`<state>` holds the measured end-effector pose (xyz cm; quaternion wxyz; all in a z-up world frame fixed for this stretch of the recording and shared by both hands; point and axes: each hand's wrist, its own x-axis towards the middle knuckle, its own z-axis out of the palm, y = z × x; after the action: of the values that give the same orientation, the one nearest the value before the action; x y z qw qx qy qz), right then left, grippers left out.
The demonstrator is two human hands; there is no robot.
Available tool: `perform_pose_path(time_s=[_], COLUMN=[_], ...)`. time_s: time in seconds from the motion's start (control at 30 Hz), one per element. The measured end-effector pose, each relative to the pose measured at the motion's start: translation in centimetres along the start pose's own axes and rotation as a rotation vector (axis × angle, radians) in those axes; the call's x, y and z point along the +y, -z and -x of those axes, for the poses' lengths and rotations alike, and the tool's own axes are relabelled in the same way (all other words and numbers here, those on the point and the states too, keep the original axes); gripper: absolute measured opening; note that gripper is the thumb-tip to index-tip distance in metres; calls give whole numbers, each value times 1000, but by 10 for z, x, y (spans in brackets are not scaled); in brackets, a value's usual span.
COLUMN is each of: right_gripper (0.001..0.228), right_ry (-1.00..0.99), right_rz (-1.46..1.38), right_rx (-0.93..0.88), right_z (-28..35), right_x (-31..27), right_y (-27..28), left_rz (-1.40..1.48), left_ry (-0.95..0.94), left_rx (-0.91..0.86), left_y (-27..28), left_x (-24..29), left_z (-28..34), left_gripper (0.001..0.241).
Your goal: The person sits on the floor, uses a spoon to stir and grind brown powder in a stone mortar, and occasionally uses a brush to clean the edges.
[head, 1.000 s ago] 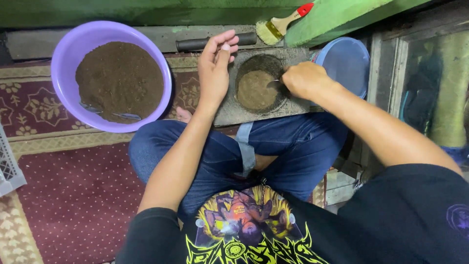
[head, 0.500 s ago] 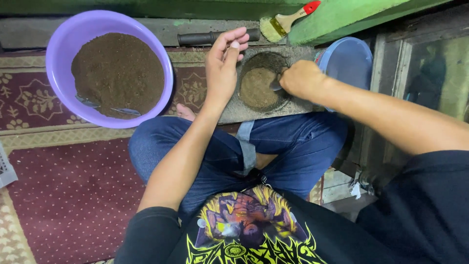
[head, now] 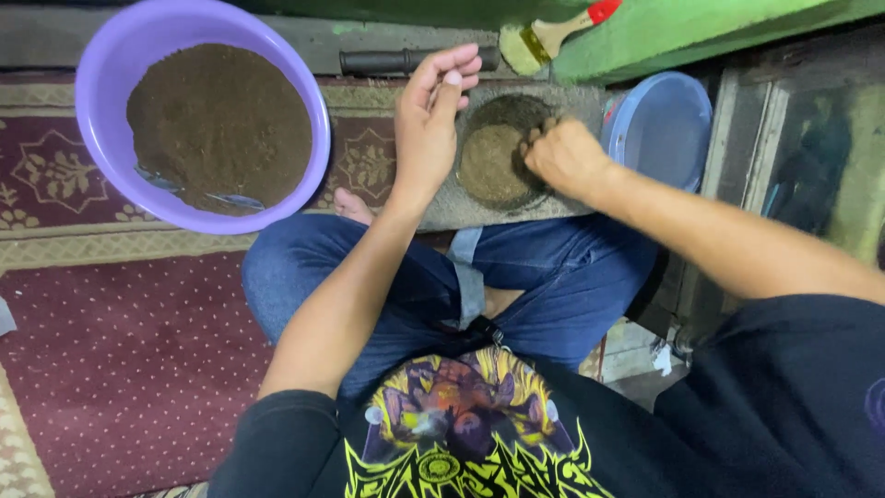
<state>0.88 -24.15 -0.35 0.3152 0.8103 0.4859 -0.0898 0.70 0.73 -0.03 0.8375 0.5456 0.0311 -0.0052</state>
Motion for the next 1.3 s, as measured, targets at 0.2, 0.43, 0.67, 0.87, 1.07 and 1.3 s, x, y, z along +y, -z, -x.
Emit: perform_pose_path(time_s=[0.2, 0.43, 0.67, 0.87, 1.07, 1.3], right_gripper=[23, 25, 25, 27, 18, 32], right_ry=[-32, -153, 94, -264, 44, -374], right_rz=[-208, -370, -325, -500, -402, -549], right_rx=[-100, -521, -86, -603, -175, -849], right_z=[12, -23, 3, -17, 9, -28], right_x=[-2, 10, 9, 0, 10, -2], right_y=[-14, 3, -20, 4, -9, 26], left_rz=[-66, -156, -581, -500, -504, -499], left_ry=[12, -128, -408, -354, -366, -357], left_rx=[43, 87, 220, 226, 224, 228], left_y=[-1, 3, 5, 10, 9, 11], left_x=[-5, -12, -25, -32, -31, -33], left_z=[-4, -6, -9, -10, -13, -15], left_gripper=[30, 27, 27, 29, 28, 28])
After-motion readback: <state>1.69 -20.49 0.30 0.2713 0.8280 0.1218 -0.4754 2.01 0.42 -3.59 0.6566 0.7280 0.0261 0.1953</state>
